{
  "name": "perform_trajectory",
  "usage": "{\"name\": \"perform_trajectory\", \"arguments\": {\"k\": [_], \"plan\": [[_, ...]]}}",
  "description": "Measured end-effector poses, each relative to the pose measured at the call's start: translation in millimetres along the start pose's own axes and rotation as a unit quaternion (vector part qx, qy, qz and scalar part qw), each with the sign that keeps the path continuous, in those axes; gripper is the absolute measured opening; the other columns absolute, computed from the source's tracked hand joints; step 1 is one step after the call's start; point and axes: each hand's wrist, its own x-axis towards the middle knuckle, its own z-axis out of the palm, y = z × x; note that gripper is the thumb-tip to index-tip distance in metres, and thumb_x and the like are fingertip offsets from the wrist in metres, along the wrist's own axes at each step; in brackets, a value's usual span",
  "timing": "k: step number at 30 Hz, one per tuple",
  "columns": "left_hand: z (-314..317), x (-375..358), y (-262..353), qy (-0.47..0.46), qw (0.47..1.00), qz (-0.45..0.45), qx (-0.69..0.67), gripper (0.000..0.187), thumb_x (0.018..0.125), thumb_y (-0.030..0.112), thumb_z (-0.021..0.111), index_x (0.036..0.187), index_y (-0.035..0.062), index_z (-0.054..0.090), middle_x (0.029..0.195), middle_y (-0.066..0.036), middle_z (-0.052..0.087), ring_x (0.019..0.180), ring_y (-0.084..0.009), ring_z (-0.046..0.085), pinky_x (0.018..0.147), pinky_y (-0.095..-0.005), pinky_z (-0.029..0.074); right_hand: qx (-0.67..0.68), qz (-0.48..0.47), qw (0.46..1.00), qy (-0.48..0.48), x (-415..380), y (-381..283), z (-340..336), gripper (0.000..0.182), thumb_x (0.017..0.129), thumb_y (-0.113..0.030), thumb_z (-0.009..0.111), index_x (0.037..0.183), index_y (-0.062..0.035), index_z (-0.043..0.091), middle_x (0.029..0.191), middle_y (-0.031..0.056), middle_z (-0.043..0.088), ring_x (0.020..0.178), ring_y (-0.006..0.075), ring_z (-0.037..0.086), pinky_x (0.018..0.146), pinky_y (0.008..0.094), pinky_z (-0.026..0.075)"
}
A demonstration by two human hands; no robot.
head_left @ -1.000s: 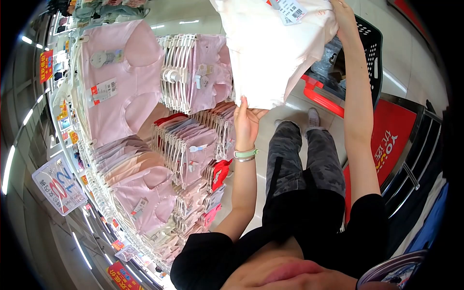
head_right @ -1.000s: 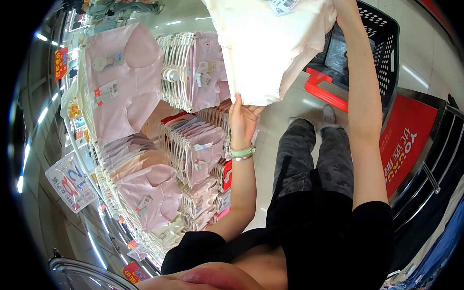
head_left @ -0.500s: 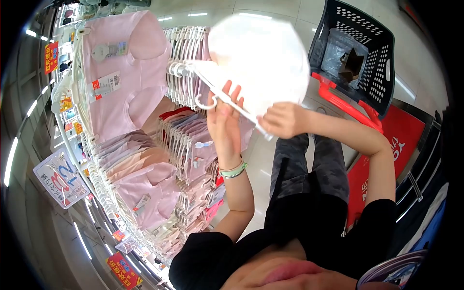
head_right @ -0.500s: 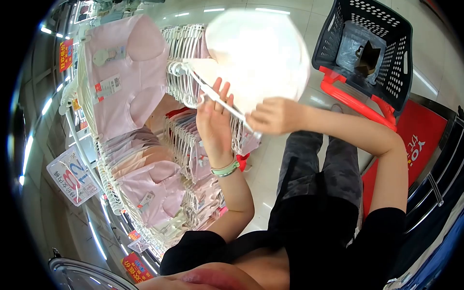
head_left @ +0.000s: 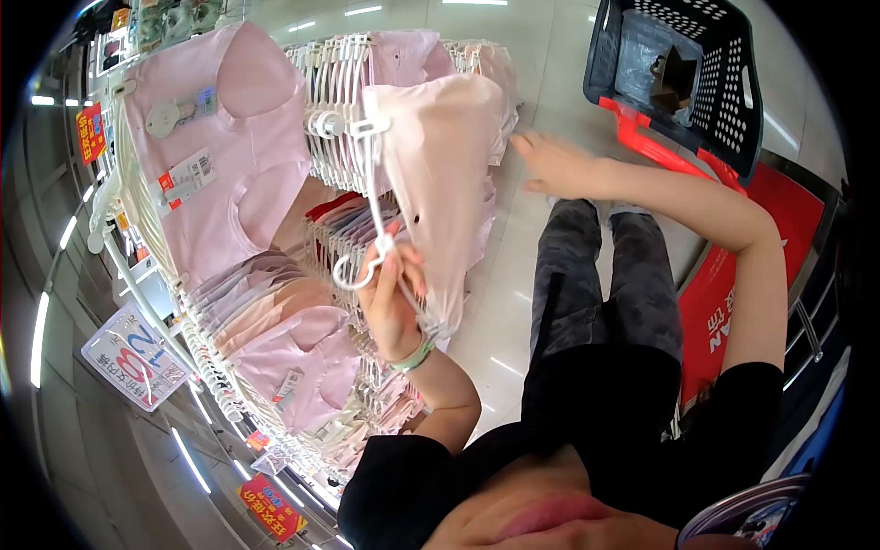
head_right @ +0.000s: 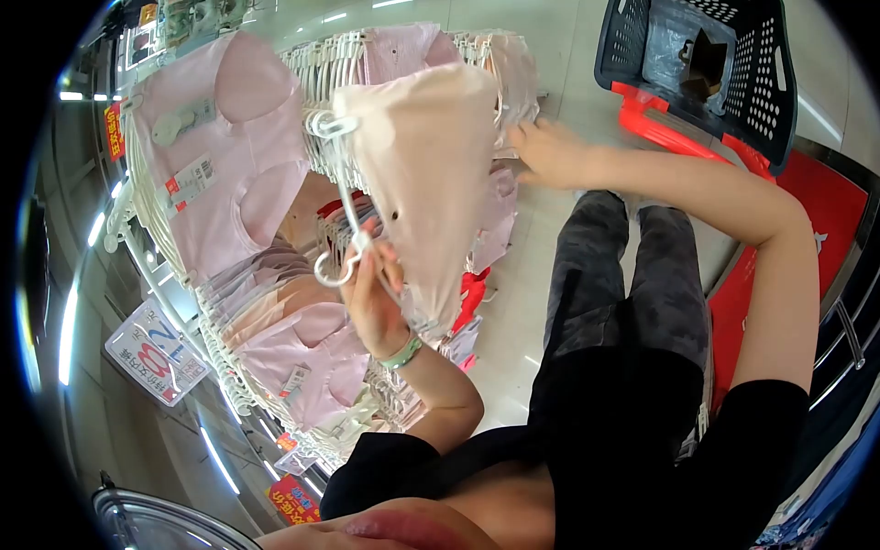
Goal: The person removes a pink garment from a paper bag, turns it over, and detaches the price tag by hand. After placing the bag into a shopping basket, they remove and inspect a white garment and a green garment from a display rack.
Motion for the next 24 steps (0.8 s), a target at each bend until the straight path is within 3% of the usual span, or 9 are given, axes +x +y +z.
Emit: {"name": "perform_trajectory", "arguments": {"k": [2, 6, 8, 11, 12, 14, 19, 21, 24], "plan": [[-9.3, -16.8, 11.5, -0.004, 0.996, 0.040, -0.074, 0.035, 0.084, 0.009, 0.043, 0.114, -0.0084, 0.041, 0.076, -0.013, 0.055, 0.041, -0.0103, 0.042, 0.041, -0.0190, 0.035, 0.080, 0.007, 0.991, 0.106, 7.6, 6.7, -0.6, 0.067, 0.071, -0.025, 0.062, 0.121, 0.0043, 0.029, 0.111, 0.0222, 0.041, 0.105, 0.0358, 0.041, 0.088, 0.0402, 0.037], [-31.6, -41.2, 33.6, -0.030, 0.929, 0.095, -0.357, 0.034, 0.089, 0.010, 0.035, 0.118, -0.0073, 0.032, 0.077, -0.014, 0.051, 0.038, -0.0069, 0.039, 0.033, -0.0161, 0.032, 0.244, 0.005, 0.955, 0.168, 11.9, 2.8, -27.8, 0.075, 0.071, -0.031, 0.065, 0.125, 0.0037, 0.026, 0.117, 0.0190, 0.042, 0.110, 0.0305, 0.041, 0.091, 0.0370, 0.034], [-42.6, -42.6, 33.0, -0.051, 0.891, 0.110, -0.437, 0.030, 0.090, 0.007, 0.030, 0.117, -0.0062, 0.031, 0.075, -0.011, 0.046, 0.040, -0.0065, 0.038, 0.036, -0.0155, 0.032, 0.608, -0.001, 0.794, -0.017, 13.8, -0.1, -45.6, 0.078, 0.071, -0.035, 0.066, 0.126, 0.0037, 0.026, 0.117, 0.0168, 0.045, 0.110, 0.0237, 0.042, 0.092, 0.0334, 0.034], [-53.0, -33.3, 28.4, -0.040, 0.896, 0.071, -0.436, 0.030, 0.090, 0.008, 0.031, 0.117, -0.0061, 0.031, 0.076, -0.010, 0.046, 0.043, -0.0066, 0.037, 0.040, -0.0158, 0.032, 0.687, -0.013, 0.725, -0.038, 5.7, -8.8, -53.6, 0.073, 0.071, -0.035, 0.067, 0.123, 0.0033, 0.032, 0.113, 0.0137, 0.048, 0.105, 0.0192, 0.046, 0.089, 0.0316, 0.036], [-53.1, -30.8, 26.6, -0.044, 0.892, 0.054, -0.447, 0.030, 0.091, 0.009, 0.031, 0.117, -0.0060, 0.031, 0.079, -0.010, 0.046, 0.048, -0.0067, 0.037, 0.044, -0.0163, 0.031, 0.687, -0.014, 0.725, -0.038, 5.1, -8.9, -59.5, 0.073, 0.071, -0.035, 0.067, 0.123, 0.0033, 0.032, 0.113, 0.0137, 0.048, 0.105, 0.0192, 0.046, 0.089, 0.0316, 0.036], [-53.6, -26.3, 26.3, -0.008, 0.898, 0.053, -0.437, 0.031, 0.091, 0.009, 0.031, 0.118, -0.0056, 0.031, 0.080, -0.010, 0.046, 0.050, -0.0069, 0.036, 0.044, -0.0162, 0.031, 0.611, 0.137, 0.779, -0.010, 6.9, -7.5, -69.4, 0.065, 0.073, -0.034, 0.065, 0.119, 0.0039, 0.037, 0.112, 0.0142, 0.049, 0.101, 0.0183, 0.049, 0.086, 0.0301, 0.039], [-53.6, -25.4, 22.5, 0.034, 0.919, 0.039, -0.392, 0.038, 0.090, 0.010, 0.034, 0.126, -0.0004, 0.025, 0.085, -0.010, 0.048, 0.054, -0.0073, 0.036, 0.048, -0.0173, 0.032, 0.623, 0.065, 0.780, 0.010, 20.2, 8.9, -80.2, 0.055, 0.077, -0.034, 0.061, 0.112, 0.0052, 0.044, 0.103, 0.0134, 0.053, 0.093, 0.0177, 0.053, 0.079, 0.0271, 0.042], [-54.2, -25.0, 19.4, 0.028, 0.916, 0.041, -0.397, 0.038, 0.090, 0.010, 0.034, 0.126, 0.0009, 0.026, 0.087, -0.010, 0.048, 0.055, -0.0072, 0.036, 0.048, -0.0174, 0.033, 0.506, 0.073, 0.859, -0.001, 21.4, 11.5, -91.2, 0.050, 0.078, -0.035, 0.058, 0.109, 0.0038, 0.047, 0.101, 0.0109, 0.054, 0.092, 0.0169, 0.053, 0.079, 0.0267, 0.042], [-51.2, -20.7, 16.6, 0.011, 0.927, 0.059, -0.371, 0.039, 0.090, 0.010, 0.035, 0.127, 0.0001, 0.025, 0.087, -0.011, 0.049, 0.055, -0.0071, 0.036, 0.048, -0.0172, 0.033, 0.468, 0.057, 0.882, 0.029, 19.7, 18.1, -95.1, 0.043, 0.081, -0.032, 0.053, 0.105, 0.0029, 0.050, 0.100, 0.0106, 0.055, 0.088, 0.0173, 0.054, 0.076, 0.0279, 0.043]]}}
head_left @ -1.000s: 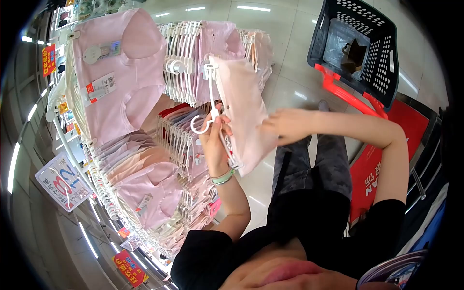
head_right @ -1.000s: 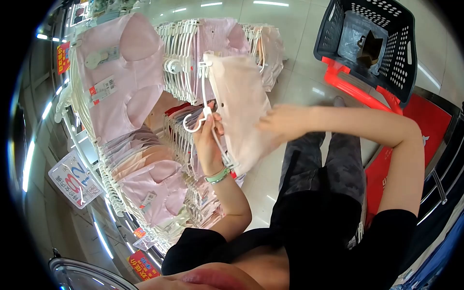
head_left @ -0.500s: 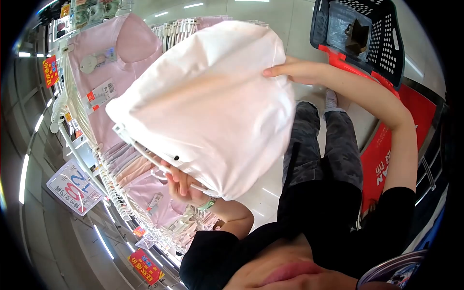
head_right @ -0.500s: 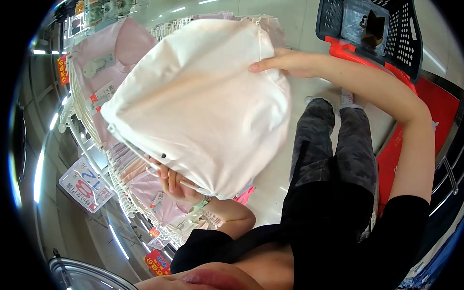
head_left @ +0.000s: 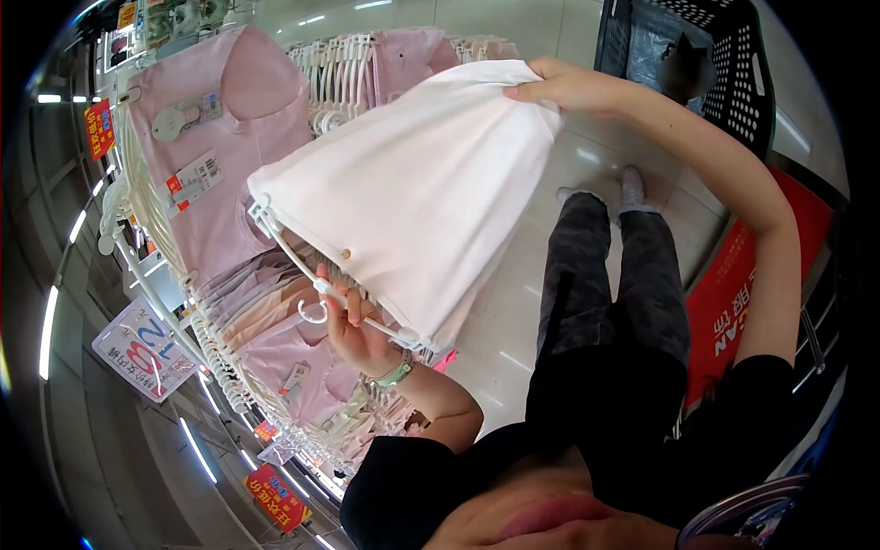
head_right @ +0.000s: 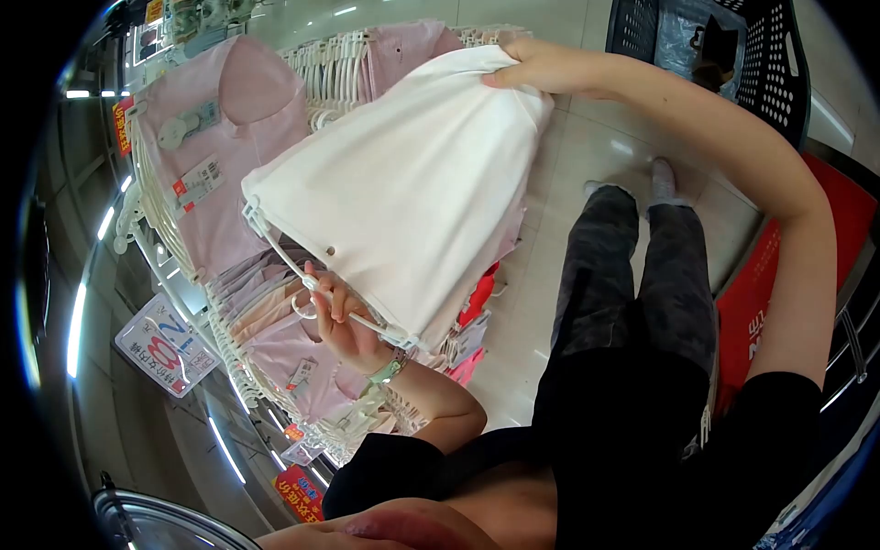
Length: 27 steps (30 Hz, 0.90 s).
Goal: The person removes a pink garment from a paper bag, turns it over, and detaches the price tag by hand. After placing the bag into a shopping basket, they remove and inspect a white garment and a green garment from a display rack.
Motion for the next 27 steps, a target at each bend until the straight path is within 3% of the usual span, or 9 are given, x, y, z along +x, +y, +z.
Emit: {"name": "perform_trajectory", "arguments": {"k": [4, 6, 10, 12, 13, 15, 16, 18, 27], "plan": [[2.3, -0.6, -5.7, 0.033, 0.999, -0.008, 0.037, 0.041, 0.090, 0.011, 0.036, 0.127, -0.0011, 0.023, 0.088, -0.011, 0.048, 0.056, -0.0069, 0.037, 0.048, -0.0164, 0.034, -0.208, -0.070, 0.975, -0.038, -7.1, 5.1, -15.3, 0.037, 0.084, -0.029, 0.050, 0.099, 0.0043, 0.052, 0.085, 0.0101, 0.059, 0.078, 0.0128, 0.055, 0.069, 0.0258, 0.044], [0.7, -0.8, -7.8, 0.040, 0.998, -0.015, 0.055, 0.041, 0.090, 0.011, 0.038, 0.126, -0.0019, 0.024, 0.088, -0.012, 0.049, 0.058, -0.0071, 0.039, 0.048, -0.0159, 0.035, -0.291, -0.168, 0.941, 0.027, -5.9, 11.0, -15.4, 0.031, 0.084, -0.024, 0.048, 0.093, 0.0057, 0.053, 0.076, 0.0155, 0.058, 0.066, 0.0187, 0.056, 0.063, 0.0281, 0.044], [-0.2, -1.8, -11.8, 0.031, 0.998, -0.036, 0.027, 0.040, 0.090, 0.007, 0.035, 0.127, -0.0002, 0.022, 0.089, -0.010, 0.043, 0.061, -0.0085, 0.036, 0.052, -0.0174, 0.036, -0.270, -0.086, 0.957, 0.053, -13.6, 4.1, -19.4, 0.027, 0.083, -0.019, 0.047, 0.092, 0.0054, 0.053, 0.069, 0.0175, 0.056, 0.057, 0.0244, 0.055, 0.057, 0.0308, 0.044], [-1.9, -2.1, -16.0, 0.052, 0.996, -0.014, 0.073, 0.041, 0.088, 0.009, 0.040, 0.125, -0.0039, 0.025, 0.087, -0.012, 0.049, 0.058, -0.0082, 0.041, 0.048, -0.0161, 0.037, -0.391, -0.217, 0.887, 0.111, -8.6, 13.0, -24.1, 0.024, 0.082, -0.019, 0.048, 0.088, 0.0040, 0.054, 0.064, 0.0164, 0.055, 0.051, 0.0250, 0.054, 0.053, 0.0318, 0.044], [-2.4, -2.5, -18.0, 0.052, 0.996, -0.012, 0.070, 0.041, 0.088, 0.009, 0.040, 0.125, -0.0039, 0.025, 0.087, -0.012, 0.049, 0.058, -0.0082, 0.041, 0.048, -0.0161, 0.037, -0.394, -0.218, 0.886, 0.109, -8.6, 16.4, -28.8, 0.024, 0.082, -0.019, 0.048, 0.088, 0.0040, 0.054, 0.064, 0.0164, 0.055, 0.051, 0.0250, 0.054, 0.053, 0.0318, 0.044], [-2.0, -4.1, -20.8, 0.031, 0.992, -0.030, 0.116, 0.043, 0.089, 0.007, 0.038, 0.127, -0.0022, 0.021, 0.091, -0.012, 0.044, 0.063, -0.0089, 0.038, 0.053, -0.0175, 0.038, -0.397, -0.029, 0.917, 0.023, -13.3, 3.2, -29.0, 0.028, 0.079, -0.018, 0.048, 0.097, 0.0020, 0.053, 0.083, 0.0177, 0.056, 0.074, 0.0282, 0.056, 0.063, 0.0357, 0.046], [-1.5, -4.1, -23.9, 0.032, 0.988, -0.034, 0.144, 0.045, 0.087, 0.009, 0.042, 0.126, -0.0045, 0.023, 0.092, -0.014, 0.047, 0.063, -0.0099, 0.041, 0.053, -0.0179, 0.039, -0.399, -0.030, 0.916, 0.019, -13.2, 10.2, -28.1, 0.028, 0.079, -0.018, 0.048, 0.097, 0.0020, 0.053, 0.083, 0.0177, 0.056, 0.074, 0.0282, 0.056, 0.063, 0.0357, 0.046], [4.2, -3.3, -30.4, 0.023, 0.982, -0.036, 0.182, 0.046, 0.086, 0.009, 0.044, 0.125, -0.0052, 0.025, 0.091, -0.014, 0.049, 0.063, -0.0107, 0.043, 0.053, -0.0183, 0.039, -0.546, -0.192, 0.801, 0.154, -15.3, 24.1, -25.8, 0.025, 0.076, -0.015, 0.049, 0.094, 0.0014, 0.053, 0.075, 0.0178, 0.057, 0.070, 0.0303, 0.057, 0.059, 0.0372, 0.047], [7.2, -9.3, -54.8, -0.039, 0.966, -0.039, 0.254, 0.045, 0.079, 0.010, 0.053, 0.118, -0.0071, 0.037, 0.088, -0.018, 0.055, 0.065, -0.0163, 0.051, 0.061, -0.0249, 0.043, -0.579, -0.142, 0.784, 0.173, -15.6, 12.8, -17.0, 0.011, 0.078, -0.011, 0.047, 0.082, -0.0011, 0.048, 0.075, 0.0171, 0.056, 0.072, 0.0331, 0.054, 0.061, 0.0409, 0.043]]}}
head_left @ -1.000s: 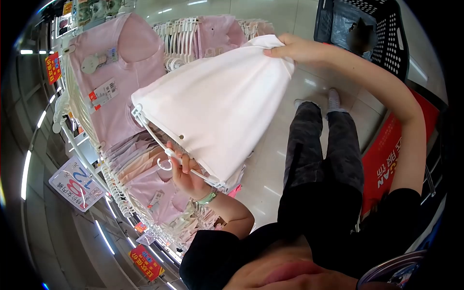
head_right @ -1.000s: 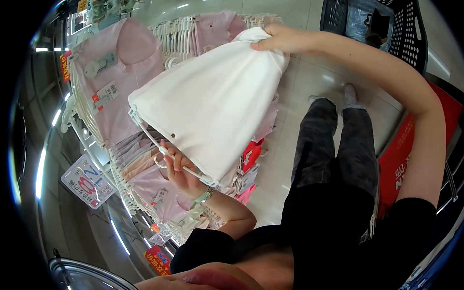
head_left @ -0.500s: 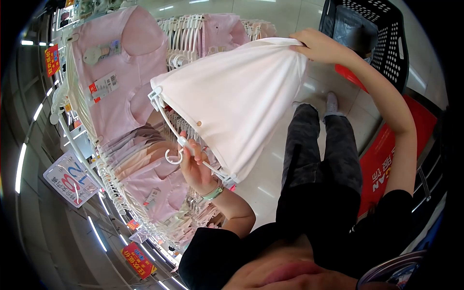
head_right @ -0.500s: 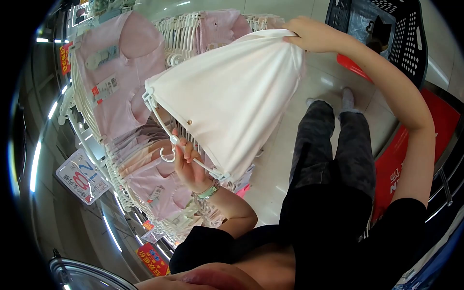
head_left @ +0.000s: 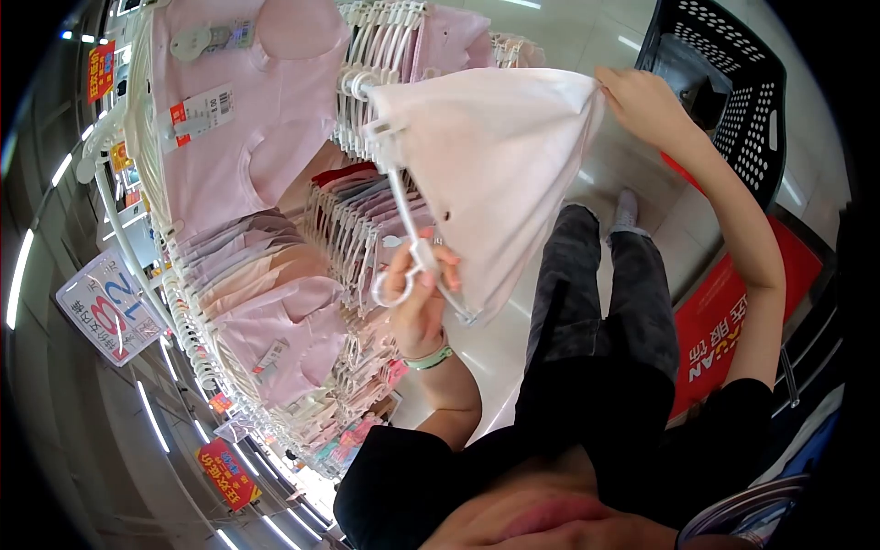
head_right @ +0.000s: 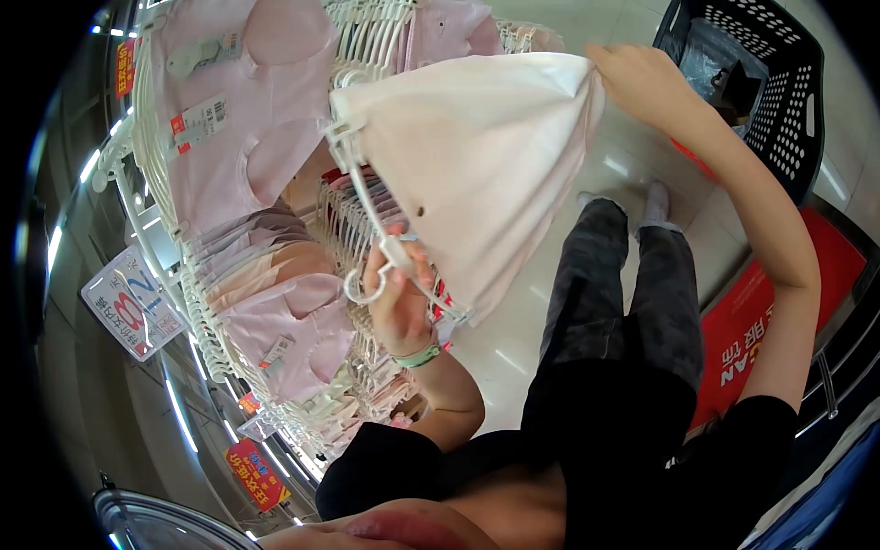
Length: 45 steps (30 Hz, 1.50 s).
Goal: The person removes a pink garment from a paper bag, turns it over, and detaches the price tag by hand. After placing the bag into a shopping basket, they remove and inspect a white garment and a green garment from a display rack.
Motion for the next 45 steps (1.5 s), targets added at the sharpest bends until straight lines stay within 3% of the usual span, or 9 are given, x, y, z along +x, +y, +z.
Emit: {"name": "perform_trajectory", "arguments": {"k": [9, 16, 22, 24, 26, 36, 37, 41, 45], "plan": [[78.3, 31.2, -48.1, -0.093, 0.920, -0.173, -0.339, 0.087, 0.053, 0.004, 0.051, 0.132, 0.0037, 0.015, 0.135, -0.020, 0.017, 0.127, -0.0305, 0.018, 0.100, -0.0467, 0.024, 0.329, -0.020, 0.917, -0.223, 12.5, -0.5, -14.3, 0.040, 0.083, -0.032, 0.049, 0.110, -0.0017, 0.045, 0.086, 0.0126, 0.059, 0.075, 0.0197, 0.057, 0.065, 0.0288, 0.045], [119.9, 47.5, -78.8, -0.215, 0.890, -0.202, -0.349, 0.087, 0.059, 0.010, 0.049, 0.135, 0.0063, 0.009, 0.139, -0.016, 0.010, 0.129, -0.0279, 0.013, 0.102, -0.0454, 0.014, 0.576, 0.054, 0.755, -0.309, 1.5, -5.8, -17.8, 0.060, 0.083, -0.035, 0.049, 0.129, -0.0016, 0.028, 0.110, 0.0094, 0.048, 0.096, 0.0145, 0.047, 0.074, 0.0263, 0.043], [118.9, 64.8, -89.3, -0.277, 0.873, -0.174, -0.363, 0.082, 0.064, 0.014, 0.048, 0.134, 0.0014, 0.006, 0.137, -0.016, 0.016, 0.127, -0.0262, 0.019, 0.103, -0.0403, 0.014, 0.609, 0.076, 0.724, -0.315, -6.0, -20.3, -29.3, 0.058, 0.081, -0.041, 0.051, 0.122, -0.0008, 0.040, 0.105, 0.0081, 0.052, 0.087, 0.0104, 0.051, 0.072, 0.0193, 0.042], [117.2, 71.4, -80.0, -0.272, 0.875, -0.175, -0.360, 0.082, 0.065, 0.018, 0.050, 0.133, 0.0001, 0.008, 0.136, -0.018, 0.017, 0.126, -0.0293, 0.019, 0.104, -0.0399, 0.013, 0.688, 0.130, 0.612, -0.367, -12.9, -13.4, -19.0, 0.048, 0.085, -0.041, 0.044, 0.115, -0.0034, 0.048, 0.106, 0.0061, 0.054, 0.085, 0.0093, 0.052, 0.073, 0.0226, 0.044], [112.3, 77.0, -72.2, -0.192, 0.883, -0.131, -0.407, 0.083, 0.064, 0.023, 0.058, 0.129, -0.0050, 0.014, 0.134, -0.024, 0.016, 0.126, -0.0365, 0.014, 0.105, -0.0429, 0.011, 0.614, 0.203, 0.669, -0.366, -18.8, -0.5, -10.2, 0.049, 0.085, -0.044, 0.043, 0.111, -0.0040, 0.050, 0.099, 0.0042, 0.056, 0.084, 0.0092, 0.052, 0.072, 0.0225, 0.044], [64.8, 93.3, -45.3, -0.065, 0.879, 0.029, -0.472, 0.088, 0.069, 0.024, 0.061, 0.131, -0.0025, 0.004, 0.138, -0.022, 0.000, 0.129, -0.0316, 0.003, 0.106, -0.0407, 0.012, 0.664, -0.055, 0.570, -0.482, -16.8, -9.7, -16.3, 0.074, 0.082, -0.061, 0.023, 0.124, -0.0009, 0.036, 0.105, 0.0180, 0.053, 0.091, 0.0152, 0.053, 0.074, 0.0260, 0.043], [59.9, 93.4, -44.6, -0.064, 0.873, 0.046, -0.482, 0.088, 0.070, 0.022, 0.060, 0.132, -0.0008, 0.002, 0.138, -0.021, -0.001, 0.129, -0.0307, 0.003, 0.106, -0.0408, 0.013, 0.716, -0.073, 0.496, -0.485, -13.9, -9.8, -22.2, 0.063, 0.084, -0.047, 0.042, 0.124, 0.0001, 0.036, 0.103, 0.0178, 0.054, 0.086, 0.0148, 0.055, 0.071, 0.0250, 0.044], [48.3, 90.9, -42.3, -0.045, 0.855, 0.088, -0.509, 0.083, 0.073, 0.020, 0.056, 0.132, -0.0003, 0.001, 0.138, -0.020, -0.001, 0.129, -0.0296, 0.004, 0.106, -0.0400, 0.014, 0.582, -0.032, 0.637, -0.504, -8.0, -12.6, -39.5, 0.051, 0.072, -0.003, 0.063, 0.117, 0.0052, 0.040, 0.099, 0.0126, 0.058, 0.087, 0.0105, 0.054, 0.072, 0.0237, 0.045], [44.1, 79.6, -49.0, 0.000, 0.875, 0.083, -0.477, 0.077, 0.073, 0.024, 0.054, 0.131, -0.0008, 0.009, 0.137, -0.022, 0.006, 0.130, -0.0283, 0.005, 0.106, -0.0390, 0.011, 0.515, -0.054, 0.714, -0.472, -7.7, -5.5, -31.9, 0.040, 0.073, -0.003, 0.060, 0.109, 0.0052, 0.044, 0.089, 0.0107, 0.060, 0.078, 0.0106, 0.056, 0.069, 0.0220, 0.044]]}}
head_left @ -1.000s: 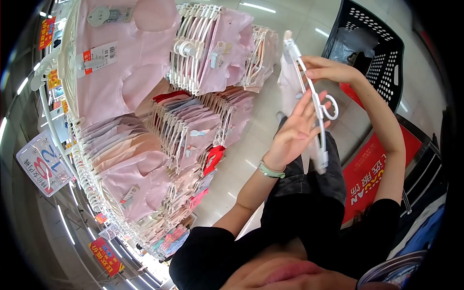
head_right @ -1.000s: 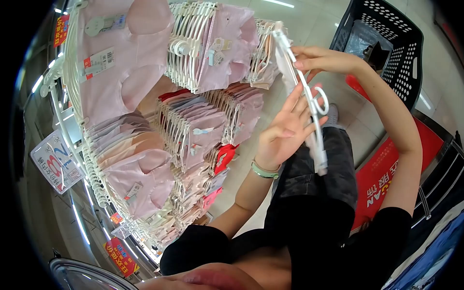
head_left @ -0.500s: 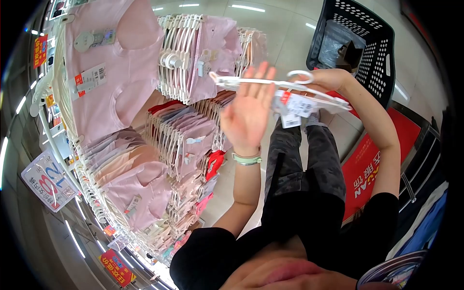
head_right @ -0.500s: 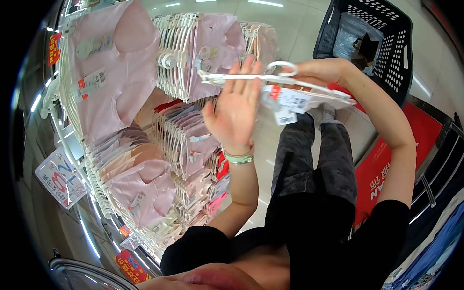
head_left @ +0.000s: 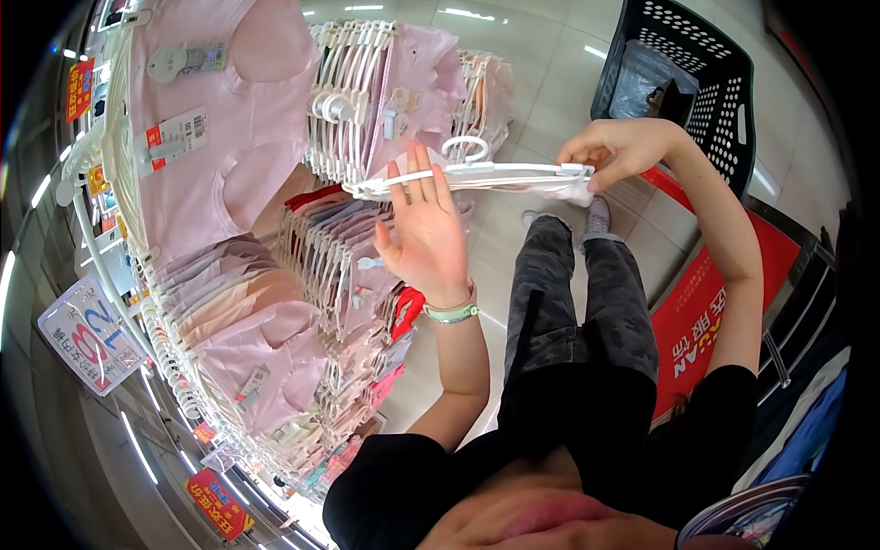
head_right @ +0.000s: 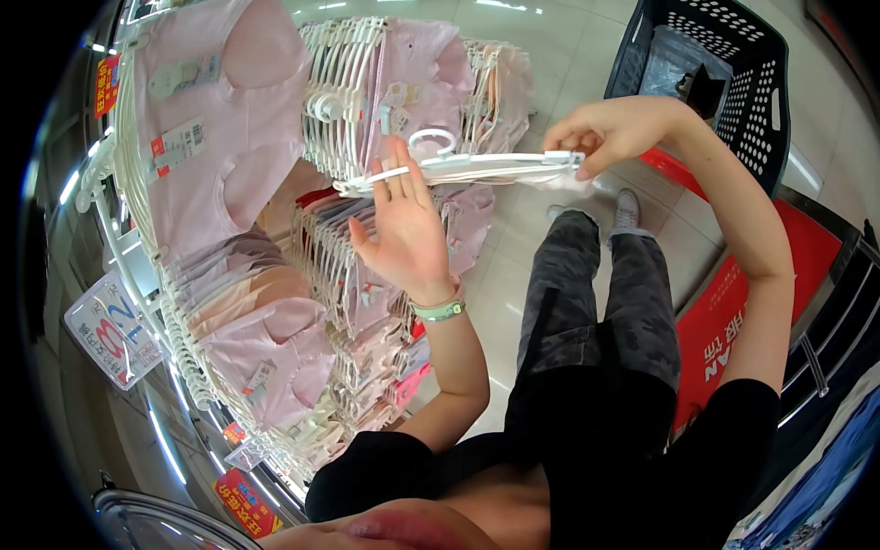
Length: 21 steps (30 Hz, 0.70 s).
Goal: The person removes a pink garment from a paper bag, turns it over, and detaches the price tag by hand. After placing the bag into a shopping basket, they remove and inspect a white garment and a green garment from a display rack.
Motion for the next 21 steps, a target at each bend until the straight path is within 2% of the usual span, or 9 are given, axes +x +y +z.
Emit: {"name": "perform_trajectory", "arguments": {"k": [6, 11, 13, 14, 15, 17, 18, 20, 21], "plan": [[-21.3, -36.7, 3.0, 0.039, 0.994, -0.093, 0.043, 0.074, 0.074, 0.029, 0.053, 0.130, -0.0024, 0.016, 0.138, -0.020, 0.010, 0.130, -0.0270, 0.008, 0.105, -0.0414, 0.010, -0.159, -0.057, 0.963, 0.209, -0.1, -7.3, -11.3, 0.025, 0.082, -0.025, 0.053, 0.086, -0.0012, 0.056, 0.064, -0.0009, 0.045, 0.058, 0.0072, 0.041, 0.051, 0.0229, 0.034], [-64.2, -61.5, 19.2, 0.133, 0.968, -0.203, 0.055, 0.066, 0.075, 0.024, 0.055, 0.126, -0.0063, 0.024, 0.136, -0.020, 0.018, 0.128, -0.0262, 0.017, 0.103, -0.0405, 0.018, -0.150, 0.024, 0.965, 0.212, -3.7, -20.8, -15.2, 0.024, 0.081, -0.023, 0.054, 0.080, 0.0005, 0.055, 0.060, 0.0016, 0.046, 0.055, 0.0094, 0.041, 0.051, 0.0240, 0.034], [-83.2, -68.8, 18.6, 0.193, 0.826, -0.117, 0.517, 0.052, 0.075, 0.018, 0.058, 0.118, -0.0034, 0.039, 0.127, -0.021, 0.034, 0.118, -0.0284, 0.035, 0.096, -0.0372, 0.031, -0.180, 0.007, 0.966, 0.186, -3.3, -12.1, -16.9, 0.018, 0.080, -0.016, 0.054, 0.078, 0.0022, 0.054, 0.060, 0.0026, 0.048, 0.061, 0.0079, 0.047, 0.055, 0.0221, 0.038], [-84.3, -67.6, 12.8, 0.143, 0.756, -0.006, 0.639, 0.038, 0.077, 0.011, 0.058, 0.111, 0.0000, 0.046, 0.109, -0.017, 0.051, 0.102, -0.0258, 0.050, 0.086, -0.0348, 0.041, -0.180, 0.006, 0.966, 0.184, -2.3, -8.7, -18.1, 0.018, 0.080, -0.016, 0.054, 0.078, 0.0022, 0.054, 0.060, 0.0026, 0.048, 0.061, 0.0079, 0.047, 0.055, 0.0221, 0.038], [-85.4, -61.8, 13.7, 0.144, 0.756, -0.005, 0.639, 0.038, 0.077, 0.011, 0.058, 0.111, 0.0000, 0.046, 0.109, -0.017, 0.051, 0.102, -0.0258, 0.050, 0.086, -0.0348, 0.041, -0.202, -0.001, 0.964, 0.174, -1.4, -5.6, -19.5, 0.018, 0.080, -0.016, 0.054, 0.079, 0.0023, 0.055, 0.061, 0.0037, 0.050, 0.061, 0.0090, 0.048, 0.057, 0.0228, 0.039], [-85.7, -50.3, 15.4, -0.147, 0.411, 0.138, 0.889, 0.029, 0.081, 0.010, 0.054, 0.108, 0.0011, 0.048, 0.089, -0.012, 0.058, 0.087, -0.0190, 0.056, 0.076, -0.0280, 0.044, -0.224, -0.008, 0.961, 0.163, 1.1, -1.9, -19.3, 0.018, 0.080, -0.015, 0.055, 0.079, 0.0024, 0.055, 0.062, 0.0048, 0.051, 0.062, 0.0100, 0.049, 0.058, 0.0235, 0.039], [-87.8, -50.5, 14.9, -0.146, 0.412, 0.139, 0.889, 0.029, 0.081, 0.010, 0.054, 0.108, 0.0011, 0.048, 0.089, -0.012, 0.058, 0.087, -0.0190, 0.056, 0.076, -0.0280, 0.044, -0.211, -0.036, 0.960, 0.178, 2.4, -0.9, -17.4, 0.020, 0.080, -0.018, 0.055, 0.080, 0.0028, 0.055, 0.060, 0.0050, 0.049, 0.059, 0.0110, 0.046, 0.056, 0.0247, 0.038], [-95.1, -51.9, 14.2, -0.179, 0.599, -0.184, 0.758, 0.019, 0.082, 0.011, 0.052, 0.097, -0.0008, 0.051, 0.073, -0.012, 0.056, 0.070, -0.0147, 0.054, 0.064, -0.0250, 0.042, -0.200, -0.065, 0.959, 0.191, 3.2, 0.2, -18.6, 0.023, 0.079, -0.020, 0.055, 0.080, 0.0031, 0.054, 0.059, 0.0051, 0.046, 0.057, 0.0120, 0.042, 0.054, 0.0259, 0.037], [-97.7, -51.6, 14.8, -0.178, 0.599, -0.182, 0.759, 0.019, 0.082, 0.011, 0.052, 0.097, -0.0008, 0.051, 0.073, -0.012, 0.056, 0.070, -0.0147, 0.054, 0.064, -0.0250, 0.042, -0.211, -0.043, 0.960, 0.181, 2.0, 1.6, -21.0, 0.023, 0.080, -0.020, 0.055, 0.080, 0.0033, 0.055, 0.060, 0.0067, 0.048, 0.058, 0.0137, 0.045, 0.055, 0.0270, 0.037]]}}
